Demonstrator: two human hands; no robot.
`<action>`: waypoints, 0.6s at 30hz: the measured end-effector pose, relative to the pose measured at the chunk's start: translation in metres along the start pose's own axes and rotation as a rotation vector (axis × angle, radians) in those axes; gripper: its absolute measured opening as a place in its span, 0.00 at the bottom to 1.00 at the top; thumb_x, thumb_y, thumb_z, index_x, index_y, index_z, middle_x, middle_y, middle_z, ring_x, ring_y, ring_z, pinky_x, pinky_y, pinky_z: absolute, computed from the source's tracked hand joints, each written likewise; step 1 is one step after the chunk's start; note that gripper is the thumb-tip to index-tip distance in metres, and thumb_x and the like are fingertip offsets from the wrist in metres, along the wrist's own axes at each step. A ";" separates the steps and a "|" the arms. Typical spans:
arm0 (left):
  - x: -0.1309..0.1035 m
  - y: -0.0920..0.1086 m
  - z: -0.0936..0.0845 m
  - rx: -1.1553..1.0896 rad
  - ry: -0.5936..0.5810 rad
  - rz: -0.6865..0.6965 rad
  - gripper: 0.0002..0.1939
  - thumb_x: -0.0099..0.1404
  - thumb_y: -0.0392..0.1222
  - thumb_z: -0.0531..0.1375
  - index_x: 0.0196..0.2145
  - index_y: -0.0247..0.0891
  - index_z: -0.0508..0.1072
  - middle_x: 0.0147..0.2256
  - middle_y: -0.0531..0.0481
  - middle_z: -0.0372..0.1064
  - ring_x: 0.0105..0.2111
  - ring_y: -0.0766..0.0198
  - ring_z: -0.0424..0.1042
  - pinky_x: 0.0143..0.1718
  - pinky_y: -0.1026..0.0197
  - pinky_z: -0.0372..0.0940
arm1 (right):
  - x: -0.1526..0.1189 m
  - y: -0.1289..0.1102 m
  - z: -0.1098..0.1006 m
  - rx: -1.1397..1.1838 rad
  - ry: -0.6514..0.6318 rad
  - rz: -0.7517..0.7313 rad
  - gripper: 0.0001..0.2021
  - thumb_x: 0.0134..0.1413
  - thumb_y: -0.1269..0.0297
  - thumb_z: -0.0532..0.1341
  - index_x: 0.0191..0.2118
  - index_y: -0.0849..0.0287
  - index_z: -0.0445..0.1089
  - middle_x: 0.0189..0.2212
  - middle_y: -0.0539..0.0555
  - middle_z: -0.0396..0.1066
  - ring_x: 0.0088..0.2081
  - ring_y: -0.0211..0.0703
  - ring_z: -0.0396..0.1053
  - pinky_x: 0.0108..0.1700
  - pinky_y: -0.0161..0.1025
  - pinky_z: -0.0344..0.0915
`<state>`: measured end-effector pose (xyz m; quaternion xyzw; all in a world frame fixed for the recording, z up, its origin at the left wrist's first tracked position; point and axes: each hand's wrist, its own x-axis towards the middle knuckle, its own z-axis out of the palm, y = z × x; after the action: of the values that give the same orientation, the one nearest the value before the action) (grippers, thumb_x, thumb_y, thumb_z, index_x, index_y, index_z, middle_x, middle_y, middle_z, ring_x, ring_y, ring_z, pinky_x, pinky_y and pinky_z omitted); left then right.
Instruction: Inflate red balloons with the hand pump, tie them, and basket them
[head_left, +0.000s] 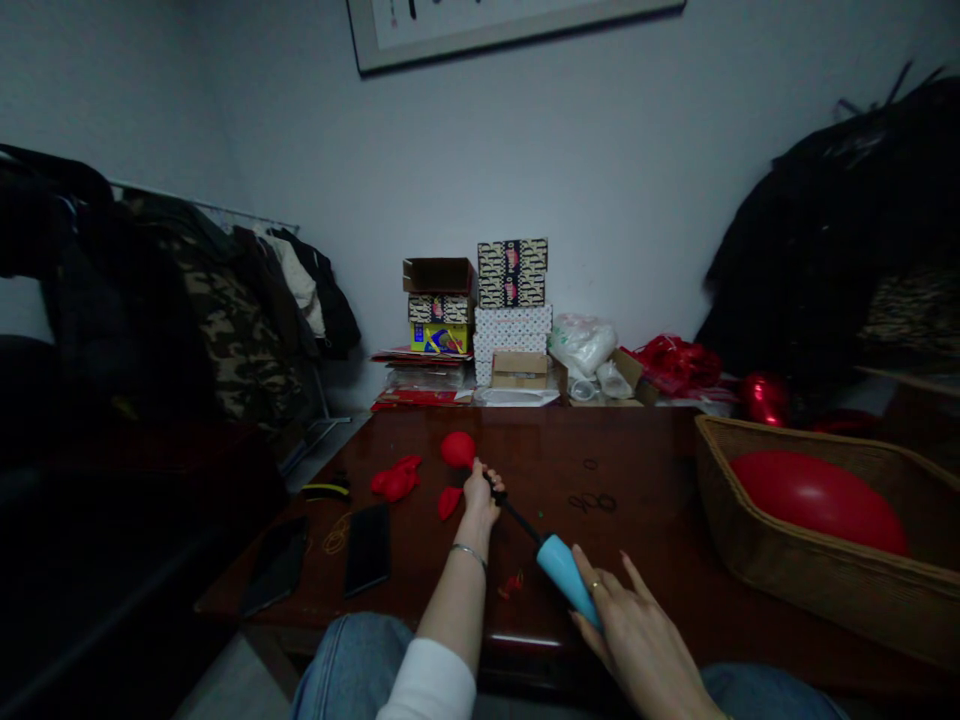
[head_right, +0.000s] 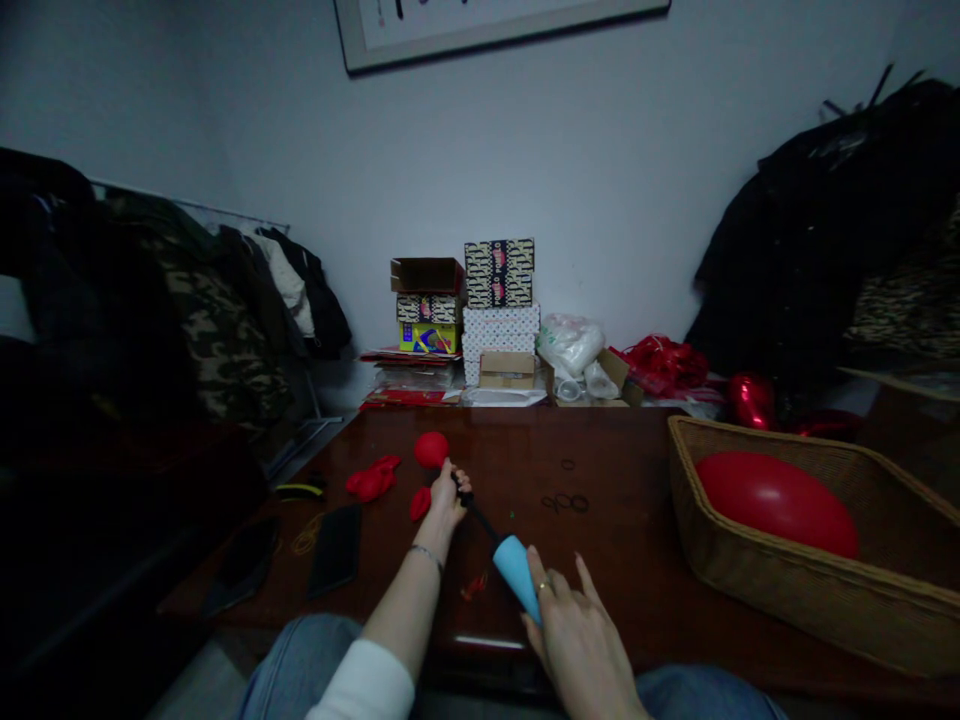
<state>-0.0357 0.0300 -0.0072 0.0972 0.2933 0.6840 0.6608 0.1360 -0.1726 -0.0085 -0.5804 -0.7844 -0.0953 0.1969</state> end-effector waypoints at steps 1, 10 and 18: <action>0.001 0.003 0.001 -0.002 -0.001 0.000 0.15 0.63 0.48 0.56 0.25 0.37 0.57 0.18 0.59 0.51 0.13 0.76 0.52 0.11 0.74 0.46 | -0.004 0.003 -0.001 0.006 0.007 -0.009 0.29 0.55 0.65 0.56 0.61 0.61 0.51 0.40 0.56 0.72 0.40 0.44 0.72 0.62 0.50 0.46; -0.011 -0.010 0.002 -0.035 -0.023 -0.058 0.14 0.65 0.46 0.55 0.26 0.37 0.57 0.18 0.59 0.51 0.13 0.77 0.51 0.11 0.74 0.46 | -0.001 0.001 -0.008 -0.007 -0.051 0.004 0.27 0.55 0.65 0.55 0.60 0.65 0.54 0.39 0.57 0.73 0.40 0.45 0.72 0.62 0.50 0.44; -0.033 -0.030 0.015 0.027 -0.077 -0.081 0.15 0.63 0.47 0.57 0.25 0.37 0.58 0.18 0.58 0.52 0.13 0.76 0.52 0.12 0.72 0.49 | 0.046 -0.014 -0.017 -0.065 -0.099 0.037 0.25 0.56 0.66 0.54 0.59 0.68 0.56 0.36 0.59 0.73 0.39 0.44 0.72 0.60 0.49 0.47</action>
<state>0.0013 0.0010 -0.0024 0.1205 0.2806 0.6484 0.6974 0.1143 -0.1432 0.0269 -0.6050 -0.7787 -0.0883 0.1408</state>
